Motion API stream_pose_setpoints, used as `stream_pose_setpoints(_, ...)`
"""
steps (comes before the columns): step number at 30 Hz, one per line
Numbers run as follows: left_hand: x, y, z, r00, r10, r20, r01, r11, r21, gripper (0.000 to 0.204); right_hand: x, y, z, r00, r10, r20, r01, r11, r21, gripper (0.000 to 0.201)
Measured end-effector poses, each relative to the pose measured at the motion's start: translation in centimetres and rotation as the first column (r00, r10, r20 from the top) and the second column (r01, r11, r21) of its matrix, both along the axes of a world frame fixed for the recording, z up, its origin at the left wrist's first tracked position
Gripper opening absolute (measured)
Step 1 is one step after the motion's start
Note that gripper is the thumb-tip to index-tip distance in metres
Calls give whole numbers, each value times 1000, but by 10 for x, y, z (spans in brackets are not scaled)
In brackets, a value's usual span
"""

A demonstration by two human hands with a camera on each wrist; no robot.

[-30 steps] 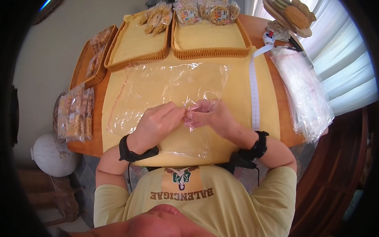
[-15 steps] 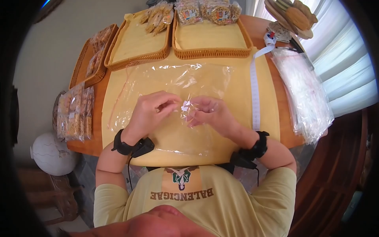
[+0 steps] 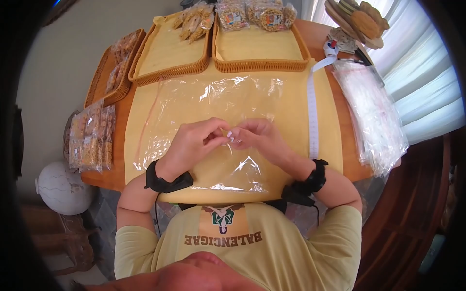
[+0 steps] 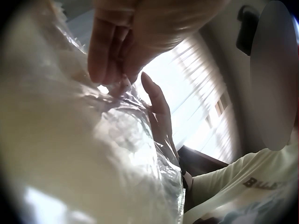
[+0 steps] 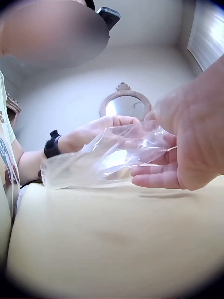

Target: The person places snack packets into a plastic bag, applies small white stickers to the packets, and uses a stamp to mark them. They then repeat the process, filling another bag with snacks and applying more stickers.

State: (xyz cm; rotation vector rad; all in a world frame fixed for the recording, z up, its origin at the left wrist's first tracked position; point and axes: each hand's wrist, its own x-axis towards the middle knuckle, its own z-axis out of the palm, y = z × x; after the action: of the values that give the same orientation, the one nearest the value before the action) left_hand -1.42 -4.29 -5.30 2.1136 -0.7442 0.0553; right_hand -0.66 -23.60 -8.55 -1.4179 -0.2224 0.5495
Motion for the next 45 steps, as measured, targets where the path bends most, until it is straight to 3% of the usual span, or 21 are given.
stream_pose_setpoints(3,0,1,2,990,3,-141,-7,1000,-28,21,0,-2,-6,999,16,50,-21,995,102,20)
stream_pose_setpoints(7,1,0,-1,983,27,-179,-48,992,-114,20,-3,3,-5,991,-58,119,49,996,72,19)
stream_pose_setpoints(12,1,0,-1,996,28,83,-29,1000,4,14,-4,3,-1,994,-21,111,12,997,74,20)
stream_pose_setpoints(19,0,-1,-4,984,5,180,-7,1000,8,11,-5,4,-5,994,-37,99,27,994,105,19)
stream_pose_setpoints(28,1,0,-5,984,3,179,-15,998,61,9,-7,5,-4,954,-50,297,74,995,-71,17)
stream_pose_setpoints(34,3,2,-6,953,-32,301,6,996,88,8,-8,7,-2,982,-103,157,104,995,3,17)
stream_pose_setpoints(36,5,4,-3,882,-128,453,36,978,206,11,-6,5,-3,996,-66,65,64,997,44,19)
stream_pose_setpoints(42,6,9,6,779,-288,557,90,930,356,14,-5,4,7,988,-91,-124,101,992,79,24)
stream_pose_setpoints(45,6,6,1,804,-189,564,69,971,228,13,0,2,3,974,-127,-187,148,984,103,22)
